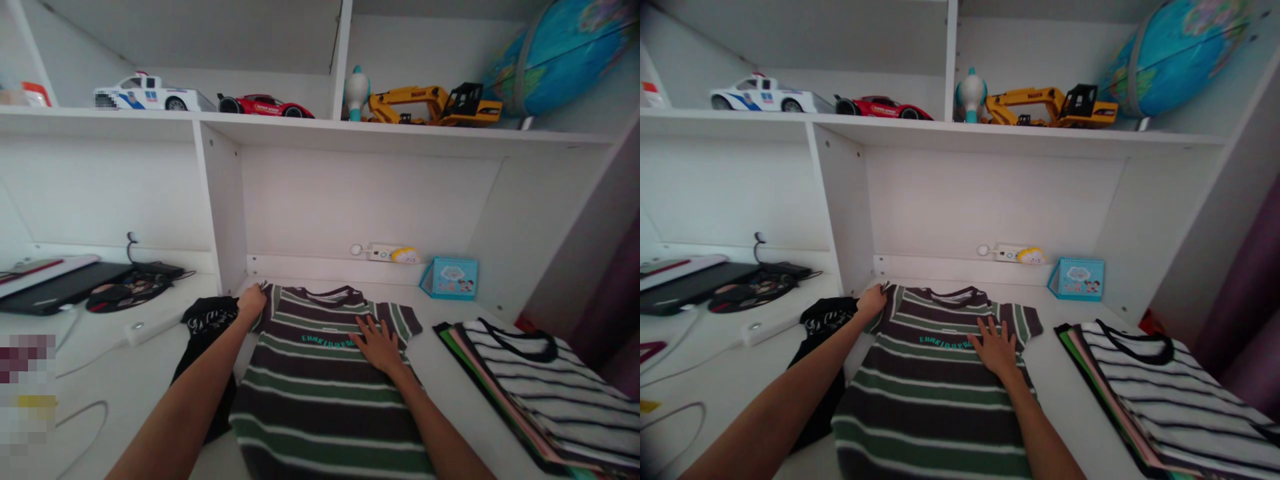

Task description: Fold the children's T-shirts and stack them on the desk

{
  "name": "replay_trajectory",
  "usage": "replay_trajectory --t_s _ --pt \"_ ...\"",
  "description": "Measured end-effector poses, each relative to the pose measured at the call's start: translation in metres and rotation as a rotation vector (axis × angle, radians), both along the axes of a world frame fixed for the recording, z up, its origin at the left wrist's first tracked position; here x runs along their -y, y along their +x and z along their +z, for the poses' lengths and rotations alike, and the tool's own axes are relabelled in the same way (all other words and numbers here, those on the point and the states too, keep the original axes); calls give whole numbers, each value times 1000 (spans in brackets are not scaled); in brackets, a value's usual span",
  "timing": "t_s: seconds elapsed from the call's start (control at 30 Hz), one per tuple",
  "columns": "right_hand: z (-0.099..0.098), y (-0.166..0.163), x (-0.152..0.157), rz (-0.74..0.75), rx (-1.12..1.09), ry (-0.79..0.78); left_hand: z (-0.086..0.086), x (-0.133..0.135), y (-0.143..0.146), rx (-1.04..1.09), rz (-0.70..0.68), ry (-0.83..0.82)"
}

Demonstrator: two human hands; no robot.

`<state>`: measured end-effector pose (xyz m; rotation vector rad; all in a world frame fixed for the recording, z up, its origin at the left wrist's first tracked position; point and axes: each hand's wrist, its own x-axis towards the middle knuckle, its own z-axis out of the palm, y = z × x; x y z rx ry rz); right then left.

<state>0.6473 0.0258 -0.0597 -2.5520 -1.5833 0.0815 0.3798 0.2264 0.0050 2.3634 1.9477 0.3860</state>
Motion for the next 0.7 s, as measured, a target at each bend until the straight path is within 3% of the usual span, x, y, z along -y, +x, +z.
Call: replay_trajectory --t_s 0.1,0.23,0.37,0.5,0.7 --pt "0 2 1 -33 -6 9 1 12 4 -9 26 96" --pt "1 4 3 -38 -1 22 -14 38 26 -44 -262 145" --pt "1 13 3 -79 3 22 -43 60 42 -94 -509 34" --pt "1 26 -2 -103 -14 -4 -57 61 45 -101 -451 -8" --pt "5 53 -5 -185 -34 -14 -55 57 45 -103 -389 22"
